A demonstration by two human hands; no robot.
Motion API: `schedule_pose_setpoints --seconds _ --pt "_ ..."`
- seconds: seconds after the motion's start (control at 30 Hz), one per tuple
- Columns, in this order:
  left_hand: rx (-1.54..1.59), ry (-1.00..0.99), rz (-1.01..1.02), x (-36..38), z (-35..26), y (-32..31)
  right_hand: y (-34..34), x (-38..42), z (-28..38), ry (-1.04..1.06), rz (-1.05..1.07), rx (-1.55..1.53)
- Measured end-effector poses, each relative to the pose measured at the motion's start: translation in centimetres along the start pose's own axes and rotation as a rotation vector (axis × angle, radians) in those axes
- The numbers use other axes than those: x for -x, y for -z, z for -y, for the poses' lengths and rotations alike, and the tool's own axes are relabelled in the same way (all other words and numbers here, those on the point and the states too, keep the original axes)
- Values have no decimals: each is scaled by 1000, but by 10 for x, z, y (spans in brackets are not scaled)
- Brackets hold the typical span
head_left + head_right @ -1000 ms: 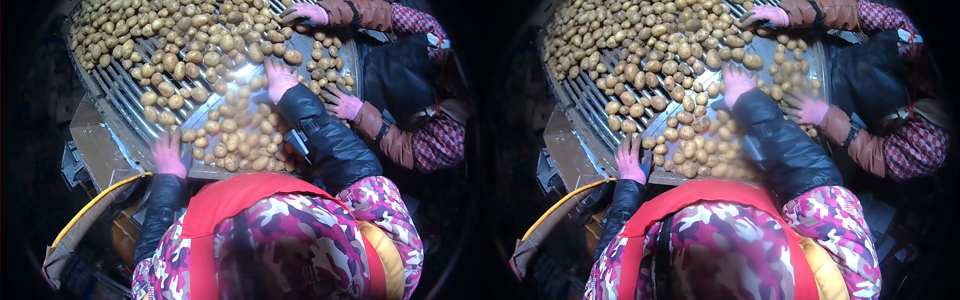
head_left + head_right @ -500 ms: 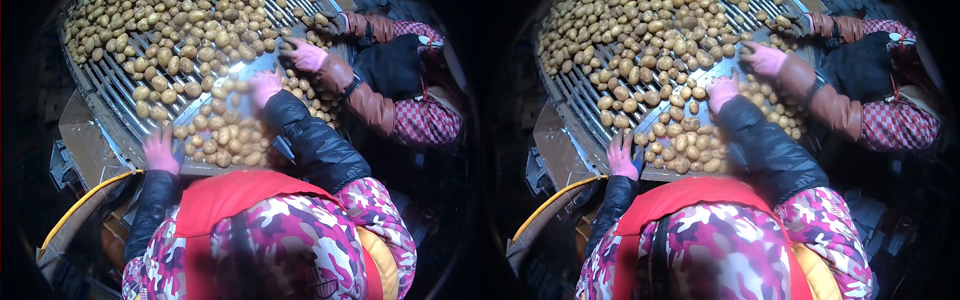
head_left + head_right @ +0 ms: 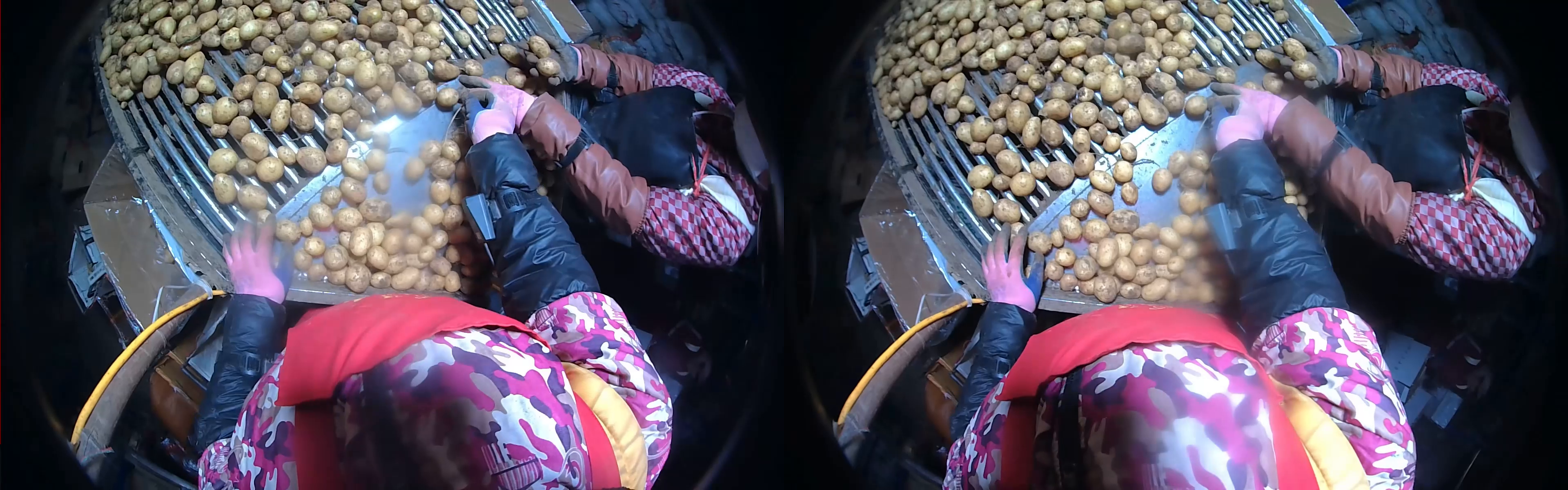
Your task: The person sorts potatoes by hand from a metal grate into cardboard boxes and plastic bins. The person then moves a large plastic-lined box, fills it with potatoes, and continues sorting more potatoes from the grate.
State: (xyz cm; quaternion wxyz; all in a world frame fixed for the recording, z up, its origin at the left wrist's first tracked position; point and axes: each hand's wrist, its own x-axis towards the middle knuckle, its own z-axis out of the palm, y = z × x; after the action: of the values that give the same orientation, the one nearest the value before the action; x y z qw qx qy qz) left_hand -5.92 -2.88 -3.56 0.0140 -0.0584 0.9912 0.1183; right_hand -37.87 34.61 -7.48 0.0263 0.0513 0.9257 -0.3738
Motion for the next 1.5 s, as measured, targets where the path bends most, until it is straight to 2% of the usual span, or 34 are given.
schedule_pose_setpoints --seconds 0.03,0.13,0.17,0.27,0.43,0.53,0.67,0.7,0.8,0.93,1.0,1.23,1.33,1.5 --pt "2 8 14 0 0 0 -2 2 4 -20 1 51" --pt "17 -1 -9 0 1 1 -1 22 19 143 -8 308" --pt "9 1 -6 -1 1 0 5 31 31 -5 109 293" --pt "-3 6 9 0 1 -1 6 35 12 102 14 431" --pt "8 14 23 -2 0 1 2 30 -19 49 -107 536" --pt "-19 18 39 -1 1 0 -4 35 -20 140 -318 663" --pt "-6 -9 0 0 1 -1 -6 30 -12 -15 132 635" --pt "-5 -12 -2 -1 2 -2 -13 33 -18 26 116 618" --pt "8 -11 -7 0 4 -4 -7 61 46 -39 352 670" --pt "8 2 -6 -1 1 -1 -36 89 90 178 500 759" --pt "12 1 -3 -1 1 1 -49 101 92 339 510 758" --pt "27 -36 -87 1 5 -5 -69 124 89 513 428 848" --pt "38 -42 -105 2 6 -6 -73 115 98 483 519 922" --pt "18 -23 -94 4 4 -4 -81 88 120 388 422 921"
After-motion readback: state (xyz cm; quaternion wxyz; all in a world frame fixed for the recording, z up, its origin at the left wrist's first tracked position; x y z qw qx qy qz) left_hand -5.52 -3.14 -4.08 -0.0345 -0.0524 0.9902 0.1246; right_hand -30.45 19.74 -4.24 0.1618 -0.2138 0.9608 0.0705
